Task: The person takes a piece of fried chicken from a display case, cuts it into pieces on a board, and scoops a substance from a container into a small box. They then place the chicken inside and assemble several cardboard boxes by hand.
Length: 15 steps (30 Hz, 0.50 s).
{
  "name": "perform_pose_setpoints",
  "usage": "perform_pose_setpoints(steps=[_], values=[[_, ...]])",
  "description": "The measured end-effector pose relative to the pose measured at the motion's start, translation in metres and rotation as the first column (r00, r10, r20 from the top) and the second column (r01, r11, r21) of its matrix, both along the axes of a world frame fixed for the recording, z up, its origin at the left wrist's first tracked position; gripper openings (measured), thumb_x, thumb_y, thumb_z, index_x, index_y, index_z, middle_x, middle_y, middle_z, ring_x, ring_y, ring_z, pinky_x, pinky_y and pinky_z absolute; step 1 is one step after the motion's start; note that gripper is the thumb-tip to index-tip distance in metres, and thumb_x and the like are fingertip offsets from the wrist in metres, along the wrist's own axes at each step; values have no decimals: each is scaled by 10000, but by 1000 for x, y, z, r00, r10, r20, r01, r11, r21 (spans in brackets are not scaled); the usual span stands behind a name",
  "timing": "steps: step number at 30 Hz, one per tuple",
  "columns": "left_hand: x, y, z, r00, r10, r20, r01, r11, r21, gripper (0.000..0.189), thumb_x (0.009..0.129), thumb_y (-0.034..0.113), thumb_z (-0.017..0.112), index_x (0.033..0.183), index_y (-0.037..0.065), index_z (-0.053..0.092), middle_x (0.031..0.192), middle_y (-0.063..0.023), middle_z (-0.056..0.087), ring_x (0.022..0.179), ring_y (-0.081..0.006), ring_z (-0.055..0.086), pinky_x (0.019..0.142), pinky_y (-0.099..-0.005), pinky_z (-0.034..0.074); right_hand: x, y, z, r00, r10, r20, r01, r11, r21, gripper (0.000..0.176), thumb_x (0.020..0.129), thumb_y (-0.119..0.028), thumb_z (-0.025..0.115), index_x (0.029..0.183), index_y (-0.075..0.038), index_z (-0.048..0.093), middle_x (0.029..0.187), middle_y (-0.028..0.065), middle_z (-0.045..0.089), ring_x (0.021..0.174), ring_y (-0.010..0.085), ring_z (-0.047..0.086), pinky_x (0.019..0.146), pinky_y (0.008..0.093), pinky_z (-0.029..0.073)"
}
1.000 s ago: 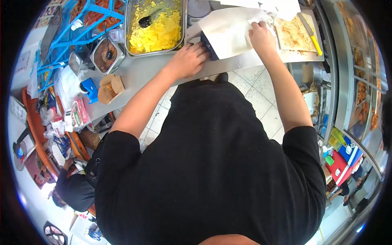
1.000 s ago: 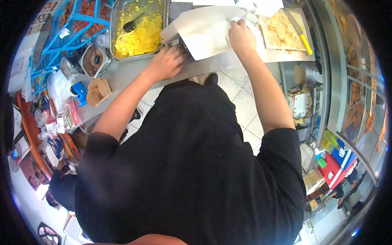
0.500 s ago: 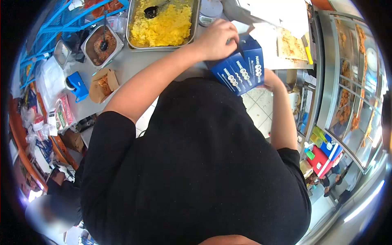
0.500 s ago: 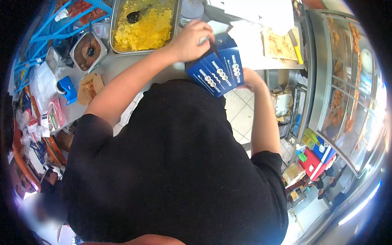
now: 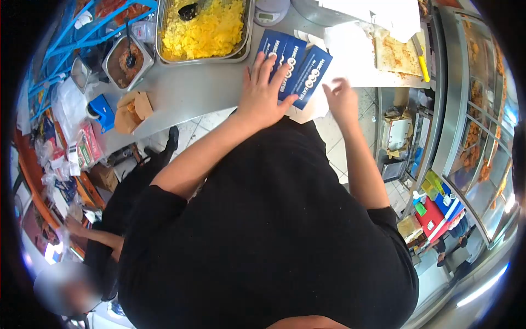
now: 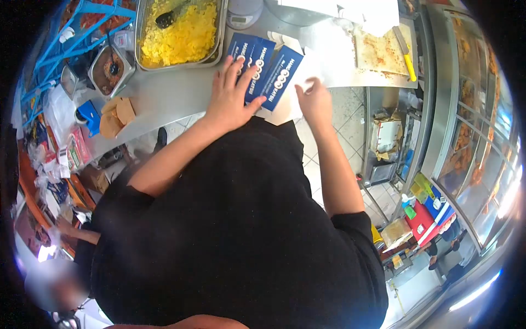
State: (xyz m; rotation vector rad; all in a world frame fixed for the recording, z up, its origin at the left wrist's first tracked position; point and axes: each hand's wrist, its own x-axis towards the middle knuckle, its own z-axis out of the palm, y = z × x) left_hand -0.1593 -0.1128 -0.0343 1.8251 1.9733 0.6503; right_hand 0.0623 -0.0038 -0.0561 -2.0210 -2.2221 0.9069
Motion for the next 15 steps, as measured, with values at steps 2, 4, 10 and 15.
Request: perform_pose_setpoints(steps=[2, 4, 10, 15], values=[[-3, 1, -7, 1000, -13, 0, 13, 999, 32, 735, 842, 454, 722, 1454, 140, 462, 1526, -198, 332, 1470, -437, 216, 1140, -667, 209, -12, 11, 2, 984, 17, -176, 9, 989, 149, 388, 820, -166, 774, 1152, -16, 639, 968, 207, 688, 817, 285, 709, 718, 384, 558], [-9, 2, -13, 997, -54, -49, 59, 994, 93, 749, 844, 468, 717, 1469, 151, 449, 1537, -187, 331, 1485, -417, 203, 1159, -664, 169, -23, 26, -16, 865, 130, -484, -35, 979, 200, 363, 841, -99, 729, 1170, 8, 622, 1094, 205, 677, 856, 256, 704, 748, 378, 559], [10, -4, 1, 981, 10, -196, -5, 1000, 26, 789, 873, 482, 682, 1533, 176, 379, 1622, -139, 259, 1511, -377, 171, 1176, -657, 90, -10, 69, -41, 870, 217, -443, -137, 969, 207, 271, 931, -41, 592, 1200, -38, 615, 993, 180, 699, 865, 287, 700, 758, 375, 542], [48, -26, 1, 961, 98, -258, -107, 994, -21, 673, 898, 326, 635, 1525, 217, 417, 1620, -96, 295, 1513, -364, 183, 1166, -668, 90, 11, 90, -44, 789, 376, -485, -267, 922, 281, 241, 945, -23, 559, 1172, -46, 636, 986, 174, 712, 827, 279, 694, 761, 350, 539]])
